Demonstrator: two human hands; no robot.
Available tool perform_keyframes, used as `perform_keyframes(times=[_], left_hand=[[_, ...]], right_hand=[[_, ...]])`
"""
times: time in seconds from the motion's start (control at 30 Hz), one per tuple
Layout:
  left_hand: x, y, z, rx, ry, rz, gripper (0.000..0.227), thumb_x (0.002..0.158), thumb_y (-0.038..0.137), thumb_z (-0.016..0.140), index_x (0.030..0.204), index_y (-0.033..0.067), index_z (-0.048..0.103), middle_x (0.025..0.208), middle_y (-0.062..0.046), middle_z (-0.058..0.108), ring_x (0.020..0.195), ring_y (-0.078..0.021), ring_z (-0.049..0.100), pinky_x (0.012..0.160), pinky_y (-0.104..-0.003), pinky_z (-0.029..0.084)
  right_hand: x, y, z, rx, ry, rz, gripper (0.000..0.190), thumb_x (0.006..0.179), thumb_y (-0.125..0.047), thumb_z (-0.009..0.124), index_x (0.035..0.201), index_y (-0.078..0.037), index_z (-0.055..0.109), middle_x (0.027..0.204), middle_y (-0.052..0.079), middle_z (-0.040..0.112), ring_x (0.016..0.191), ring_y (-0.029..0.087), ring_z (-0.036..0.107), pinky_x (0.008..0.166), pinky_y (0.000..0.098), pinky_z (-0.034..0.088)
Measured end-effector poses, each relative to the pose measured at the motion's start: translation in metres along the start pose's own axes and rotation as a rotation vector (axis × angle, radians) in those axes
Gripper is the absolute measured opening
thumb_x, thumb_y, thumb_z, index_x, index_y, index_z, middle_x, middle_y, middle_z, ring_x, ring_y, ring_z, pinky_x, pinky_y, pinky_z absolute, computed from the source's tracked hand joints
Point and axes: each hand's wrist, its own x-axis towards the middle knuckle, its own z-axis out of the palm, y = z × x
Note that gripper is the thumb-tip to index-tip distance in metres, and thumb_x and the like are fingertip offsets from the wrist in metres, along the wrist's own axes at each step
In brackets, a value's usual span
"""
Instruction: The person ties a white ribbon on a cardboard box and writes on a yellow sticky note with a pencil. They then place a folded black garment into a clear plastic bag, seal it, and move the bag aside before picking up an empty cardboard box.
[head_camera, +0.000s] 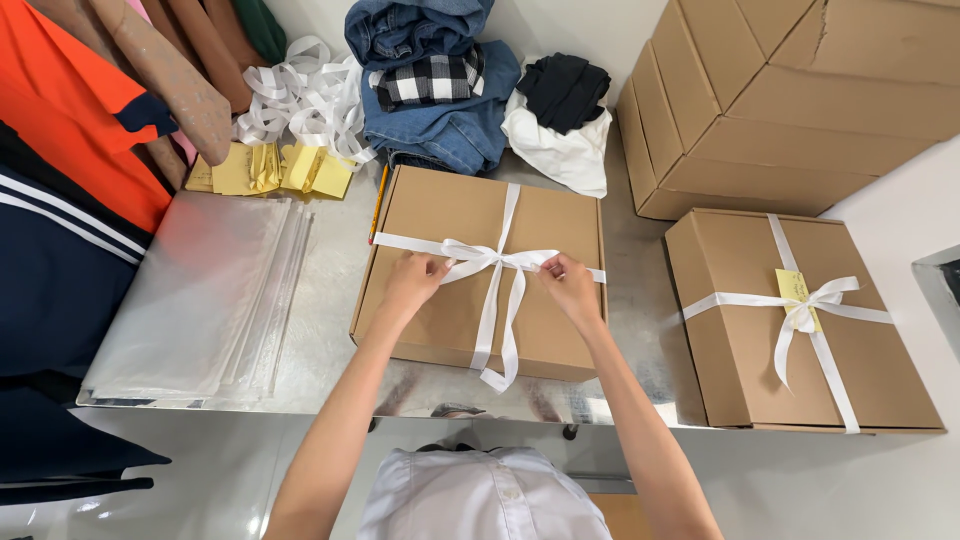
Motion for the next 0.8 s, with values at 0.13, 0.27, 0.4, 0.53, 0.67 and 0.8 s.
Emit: perform_keyframes(times=[0.13, 0.27, 0.4, 0.53, 0.67, 0.8], left_hand=[[-0.007, 0.002, -0.013, 0.026, 0.143, -0.004, 0.046, 0.091, 0.062, 0.062, 0.097, 0.0182, 0.074, 0.1, -0.004, 0.059, 0.099, -0.0287, 0.067, 0.08, -0.038, 0.057], [-0.017, -0.001, -0.026, -0.208, 0.205, 0.066, 0.028, 0.097, 0.038, 0.063, 0.104, 0.0127, 0.075, 0.104, -0.013, 0.066, 0.101, -0.0346, 0.07, 0.086, -0.042, 0.057], [-0.042, 0.009, -0.053, -0.593, 0.21, 0.044, 0.024, 0.097, 0.029, 0.065, 0.108, 0.0105, 0.076, 0.1, -0.014, 0.075, 0.09, -0.0263, 0.075, 0.077, -0.037, 0.06], [-0.048, 0.0, -0.086, -0.698, 0.235, -0.008, 0.021, 0.098, 0.03, 0.065, 0.104, 0.0135, 0.077, 0.101, -0.009, 0.078, 0.089, -0.0199, 0.076, 0.078, -0.032, 0.059], [-0.058, -0.014, -0.135, -0.834, 0.304, -0.045, 0.02, 0.098, 0.026, 0.063, 0.1, 0.0109, 0.076, 0.099, -0.01, 0.076, 0.09, -0.0187, 0.074, 0.074, -0.029, 0.059], [-0.063, -0.045, -0.187, -0.929, 0.325, -0.084, 0.024, 0.1, 0.028, 0.061, 0.1, 0.0089, 0.075, 0.1, -0.009, 0.074, 0.094, -0.0179, 0.071, 0.079, -0.028, 0.057]], right_hand=[[-0.002, -0.023, -0.007, 0.128, 0.061, -0.046, 0.015, 0.087, -0.022, 0.071, 0.1, -0.016, 0.076, 0.078, 0.003, 0.074, 0.064, 0.015, 0.07, 0.063, 0.0277, 0.053], [-0.011, -0.062, -0.013, 0.296, 0.021, -0.074, 0.016, 0.094, -0.025, 0.069, 0.099, -0.013, 0.079, 0.073, 0.005, 0.072, 0.064, 0.014, 0.067, 0.063, 0.0254, 0.052], [-0.008, -0.093, -0.009, 0.375, -0.023, -0.122, 0.018, 0.094, -0.022, 0.069, 0.102, -0.009, 0.079, 0.076, 0.011, 0.07, 0.066, 0.019, 0.066, 0.064, 0.0288, 0.053], [-0.003, -0.109, -0.003, 0.409, -0.017, -0.133, 0.02, 0.096, -0.022, 0.067, 0.104, -0.007, 0.077, 0.078, 0.009, 0.068, 0.069, 0.017, 0.064, 0.061, 0.0252, 0.049], [-0.017, -0.16, -0.002, 0.515, 0.05, -0.122, 0.016, 0.098, -0.018, 0.065, 0.1, -0.007, 0.076, 0.071, 0.003, 0.063, 0.066, 0.011, 0.06, 0.057, 0.0201, 0.043], [-0.025, -0.203, 0.023, 0.649, 0.157, -0.106, 0.016, 0.101, -0.017, 0.063, 0.103, -0.006, 0.074, 0.07, 0.001, 0.058, 0.065, 0.007, 0.054, 0.057, 0.0166, 0.039]])
